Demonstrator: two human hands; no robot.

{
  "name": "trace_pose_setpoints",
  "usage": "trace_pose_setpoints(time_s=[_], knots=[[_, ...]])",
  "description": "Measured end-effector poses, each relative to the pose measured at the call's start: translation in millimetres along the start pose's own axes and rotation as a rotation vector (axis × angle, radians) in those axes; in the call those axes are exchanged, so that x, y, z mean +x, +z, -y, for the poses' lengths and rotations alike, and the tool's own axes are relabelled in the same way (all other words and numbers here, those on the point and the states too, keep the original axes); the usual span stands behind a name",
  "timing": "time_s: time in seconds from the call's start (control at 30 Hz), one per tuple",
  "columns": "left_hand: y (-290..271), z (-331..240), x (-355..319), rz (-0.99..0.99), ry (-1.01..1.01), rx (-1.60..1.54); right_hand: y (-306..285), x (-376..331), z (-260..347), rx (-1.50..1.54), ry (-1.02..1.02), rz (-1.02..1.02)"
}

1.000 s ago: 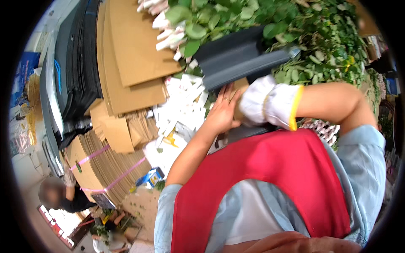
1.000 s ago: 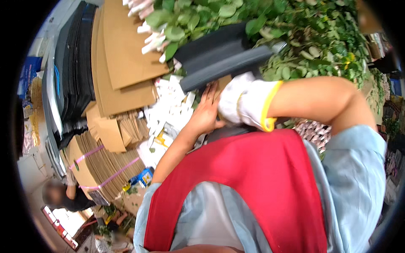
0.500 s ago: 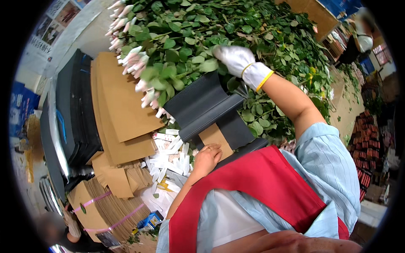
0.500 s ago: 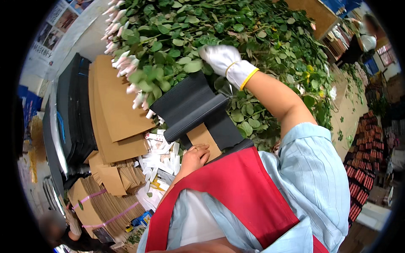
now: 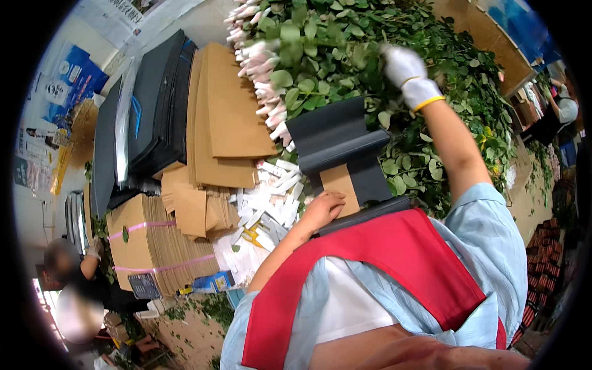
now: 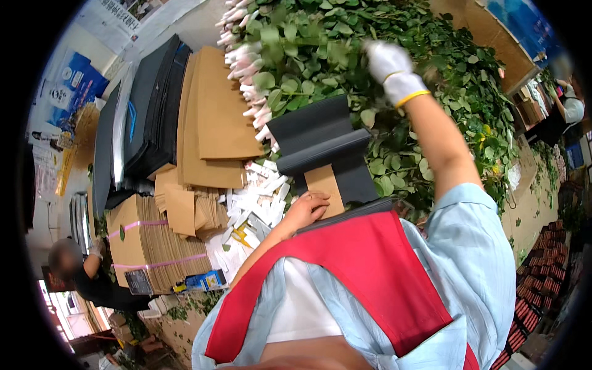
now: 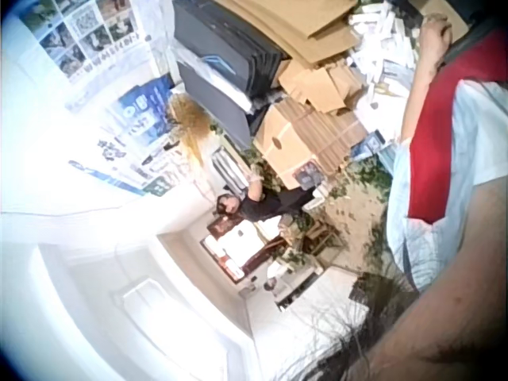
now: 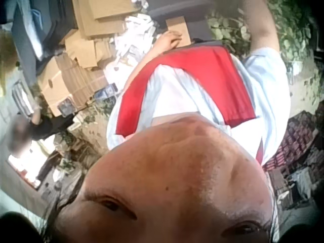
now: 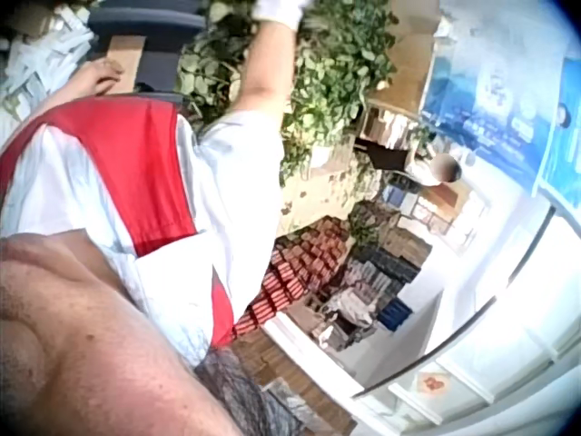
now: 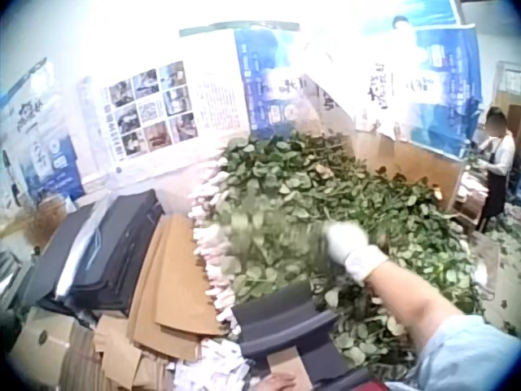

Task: The person arranges pink roses and green leaves into a black plastic tray, then wraps the stems with white foam netting and places the bundle into a clear plastic bag. The person repeats this process for multiple rose bundles.

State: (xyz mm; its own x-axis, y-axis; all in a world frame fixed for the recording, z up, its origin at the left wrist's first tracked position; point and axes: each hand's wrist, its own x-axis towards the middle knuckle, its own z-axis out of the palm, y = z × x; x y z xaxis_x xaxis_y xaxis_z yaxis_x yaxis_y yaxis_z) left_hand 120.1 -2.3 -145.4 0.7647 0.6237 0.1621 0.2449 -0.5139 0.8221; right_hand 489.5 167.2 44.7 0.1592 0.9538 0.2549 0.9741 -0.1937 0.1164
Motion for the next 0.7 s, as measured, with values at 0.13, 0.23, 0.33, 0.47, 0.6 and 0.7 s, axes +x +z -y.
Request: trace_pose_setpoints(time_s=[0.13, 0.23, 0.33, 0.47, 0.6, 0.7], knots=[[-3, 6, -11, -0.031, 0.043, 0.01, -104, -65, -53, 0.095, -0.179, -0.551], [-6, 10, -4, 0.052, -0.038, -0.063, -127, -159, -87, 0.437, -0.107, -0.205], [-2, 44, -10, 0.109, -0.44, -0.983, -72, -237, -73, 0.122, -0.277, 0.112], [-31, -22, 10, 0.464, -0.475, -0.321, -77, -219, -44, -0.054, -0.083, 0.312], [-21, -15, -2, 0.189, -0.164, -0.14, -21, -111, 24, 0.062, -0.315, -0.116], [-17, -10, 0, 0.242, -0.281, -0.2, 44, -41, 40, -0.069, -0.23, 0.221]])
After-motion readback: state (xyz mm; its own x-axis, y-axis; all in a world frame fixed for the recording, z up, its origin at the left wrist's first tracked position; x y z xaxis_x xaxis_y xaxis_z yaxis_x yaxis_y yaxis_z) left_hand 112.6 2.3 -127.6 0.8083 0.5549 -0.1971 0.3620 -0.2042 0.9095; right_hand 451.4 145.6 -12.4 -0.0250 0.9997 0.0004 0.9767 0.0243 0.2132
